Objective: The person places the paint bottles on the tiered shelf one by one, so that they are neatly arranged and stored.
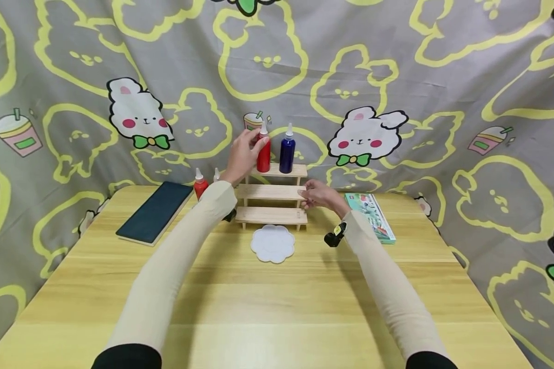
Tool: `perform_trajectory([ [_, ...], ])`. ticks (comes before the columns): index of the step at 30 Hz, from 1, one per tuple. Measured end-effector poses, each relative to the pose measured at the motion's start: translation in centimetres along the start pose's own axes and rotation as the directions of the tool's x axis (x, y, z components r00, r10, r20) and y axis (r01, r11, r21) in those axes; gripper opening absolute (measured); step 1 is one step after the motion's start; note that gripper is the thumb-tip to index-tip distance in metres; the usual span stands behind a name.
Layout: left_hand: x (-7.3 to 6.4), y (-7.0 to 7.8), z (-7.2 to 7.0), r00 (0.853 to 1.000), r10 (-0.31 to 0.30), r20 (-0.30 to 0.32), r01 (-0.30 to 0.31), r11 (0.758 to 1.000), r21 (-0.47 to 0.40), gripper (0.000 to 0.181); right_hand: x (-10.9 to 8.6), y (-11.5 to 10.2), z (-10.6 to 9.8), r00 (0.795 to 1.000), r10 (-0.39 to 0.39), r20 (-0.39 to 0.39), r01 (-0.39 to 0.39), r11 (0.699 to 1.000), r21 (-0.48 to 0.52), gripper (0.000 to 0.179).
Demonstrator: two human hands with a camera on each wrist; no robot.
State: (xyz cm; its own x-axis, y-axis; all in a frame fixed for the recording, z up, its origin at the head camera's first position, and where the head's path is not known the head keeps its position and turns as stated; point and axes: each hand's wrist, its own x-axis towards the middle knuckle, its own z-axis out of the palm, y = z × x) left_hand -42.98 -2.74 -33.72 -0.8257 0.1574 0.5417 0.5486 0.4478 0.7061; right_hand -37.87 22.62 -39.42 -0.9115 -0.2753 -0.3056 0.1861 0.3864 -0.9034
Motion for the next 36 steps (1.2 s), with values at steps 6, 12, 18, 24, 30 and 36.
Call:
perform_trajectory([
  [6,0.3,0.5,0.3,0.999,-0.029,-0.025,0.029,0.999,-0.018,0.038,-0.3,-0.4,-0.2,0.999,-0.029,-0.016,0.029,0.999,-0.027,0.036],
  [12,0.3,1.1,0.1,0.997,-0.066,-0.041,0.066,0.998,-0.006,0.036,-0.2,-0.7,0.1,1.000,-0.004,-0.031,0.003,0.999,-0.040,0.042],
  [18,0.1,1.8,-0.3,0.989,-0.144,-0.026,0.145,0.989,0.016,0.034,0.1,-0.6,0.3,1.000,0.014,-0.023,-0.014,1.000,-0.014,0.045],
  [24,-0.1,2.4,-0.4,0.992,-0.111,-0.057,0.115,0.991,0.070,0.037,0.1,-0.6,0.2,1.000,-0.001,-0.020,0.001,1.000,-0.014,0.039],
  [30,-0.8,2.2,-1.1,0.998,-0.001,-0.064,0.007,0.996,0.092,0.031,-0.1,-0.3,-0.2,1.000,0.005,-0.010,-0.005,1.000,-0.024,0.038],
  [36,-2.3,1.6,-2.8,1.000,0.026,0.018,-0.030,0.969,0.246,0.032,-0.2,-0.1,0.1,1.000,-0.018,-0.017,0.018,1.000,-0.013,0.041],
])
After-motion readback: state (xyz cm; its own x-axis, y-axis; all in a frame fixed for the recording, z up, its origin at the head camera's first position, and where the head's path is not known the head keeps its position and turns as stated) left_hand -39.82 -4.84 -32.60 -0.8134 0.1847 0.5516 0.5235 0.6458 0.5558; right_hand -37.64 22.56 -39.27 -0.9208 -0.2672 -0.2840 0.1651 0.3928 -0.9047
